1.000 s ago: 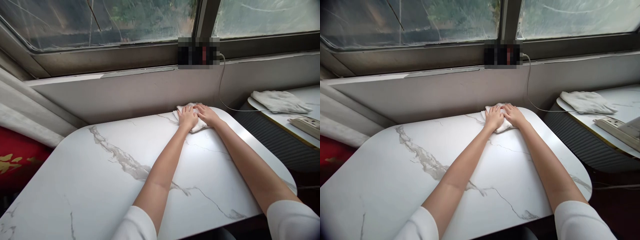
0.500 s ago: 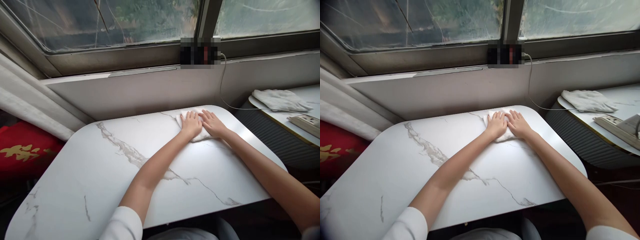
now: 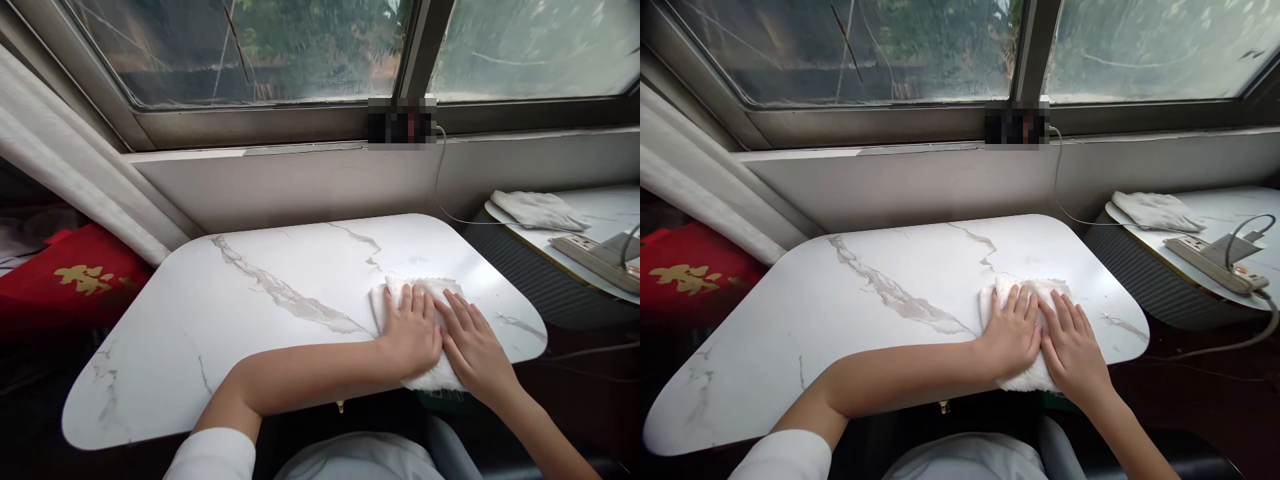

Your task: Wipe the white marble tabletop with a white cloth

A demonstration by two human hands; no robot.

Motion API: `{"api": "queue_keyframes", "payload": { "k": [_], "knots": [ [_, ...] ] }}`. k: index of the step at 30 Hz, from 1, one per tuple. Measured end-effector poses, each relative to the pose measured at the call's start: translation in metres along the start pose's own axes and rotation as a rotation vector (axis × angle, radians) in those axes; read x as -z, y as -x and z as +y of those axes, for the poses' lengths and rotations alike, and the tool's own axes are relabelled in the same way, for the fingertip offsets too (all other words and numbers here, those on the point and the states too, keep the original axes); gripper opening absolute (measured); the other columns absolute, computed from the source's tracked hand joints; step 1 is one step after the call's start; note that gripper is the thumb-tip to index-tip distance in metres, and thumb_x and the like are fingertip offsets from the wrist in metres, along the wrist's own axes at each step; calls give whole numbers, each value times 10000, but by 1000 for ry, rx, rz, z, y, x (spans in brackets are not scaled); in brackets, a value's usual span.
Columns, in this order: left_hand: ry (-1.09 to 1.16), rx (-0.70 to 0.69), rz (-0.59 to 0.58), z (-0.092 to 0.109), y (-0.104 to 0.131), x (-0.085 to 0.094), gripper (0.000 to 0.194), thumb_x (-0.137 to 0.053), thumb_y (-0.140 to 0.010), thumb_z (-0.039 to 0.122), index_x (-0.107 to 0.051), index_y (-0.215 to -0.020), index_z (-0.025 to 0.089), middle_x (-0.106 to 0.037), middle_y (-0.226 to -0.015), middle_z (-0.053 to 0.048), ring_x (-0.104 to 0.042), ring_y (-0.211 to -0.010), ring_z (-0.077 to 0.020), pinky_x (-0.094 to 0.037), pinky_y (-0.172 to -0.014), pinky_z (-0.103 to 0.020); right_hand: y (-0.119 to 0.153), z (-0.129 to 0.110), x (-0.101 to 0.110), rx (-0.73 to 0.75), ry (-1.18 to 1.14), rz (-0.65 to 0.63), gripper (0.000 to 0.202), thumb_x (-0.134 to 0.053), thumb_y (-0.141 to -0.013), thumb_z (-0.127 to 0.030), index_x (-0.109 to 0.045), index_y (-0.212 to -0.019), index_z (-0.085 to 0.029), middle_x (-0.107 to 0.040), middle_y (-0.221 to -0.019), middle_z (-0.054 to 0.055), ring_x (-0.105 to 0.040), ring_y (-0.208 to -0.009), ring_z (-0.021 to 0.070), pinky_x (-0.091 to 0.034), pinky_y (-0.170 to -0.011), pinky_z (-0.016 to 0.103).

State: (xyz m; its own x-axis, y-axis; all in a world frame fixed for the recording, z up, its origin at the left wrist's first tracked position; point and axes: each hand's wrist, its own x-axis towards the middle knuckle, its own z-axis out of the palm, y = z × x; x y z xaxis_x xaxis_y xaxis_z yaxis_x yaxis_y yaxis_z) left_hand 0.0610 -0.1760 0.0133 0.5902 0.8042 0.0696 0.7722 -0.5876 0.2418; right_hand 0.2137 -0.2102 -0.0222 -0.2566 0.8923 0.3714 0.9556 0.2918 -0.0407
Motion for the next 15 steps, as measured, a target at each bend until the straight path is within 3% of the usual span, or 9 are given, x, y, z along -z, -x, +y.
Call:
{"api": "queue_keyframes", "payload": {
  "k": [4, 8, 15],
  "knots": [
    [-19, 5, -29, 1, 4, 3, 566, -203, -961, 340, -300, -1472, 116, -250, -1550, -127, -195, -1437, -301, -183, -1123, -638, 1, -6, -1, -10, 14, 11, 633, -236, -924, -305, -19, -1516, -344, -372, -1486, 92, -344, -1373, 299, -358, -1055, 573],
    [-9, 15, -35, -9, -7, 6, 569, -194, -957, 322, -293, -1469, 95, -248, -1551, -130, -202, -1434, -300, -190, -1113, -647, -16, -5, -9, -47, 39, 6, 584, -229, -923, -305, -152, -1501, -278, -420, -1446, 137, -367, -1354, 314, -352, -1056, 559],
    [43, 172, 21, -55, -43, 8, 539, -201, -950, 302, -323, -1452, 148, -273, -1552, -81, -202, -1436, -252, -150, -1135, -607, -88, 1, -33, 21, 29, -53, 506, -239, -909, -294, -427, -1360, -167, -453, -1419, 168, -382, -1327, 311, -357, -1038, 521]
  ]
}}
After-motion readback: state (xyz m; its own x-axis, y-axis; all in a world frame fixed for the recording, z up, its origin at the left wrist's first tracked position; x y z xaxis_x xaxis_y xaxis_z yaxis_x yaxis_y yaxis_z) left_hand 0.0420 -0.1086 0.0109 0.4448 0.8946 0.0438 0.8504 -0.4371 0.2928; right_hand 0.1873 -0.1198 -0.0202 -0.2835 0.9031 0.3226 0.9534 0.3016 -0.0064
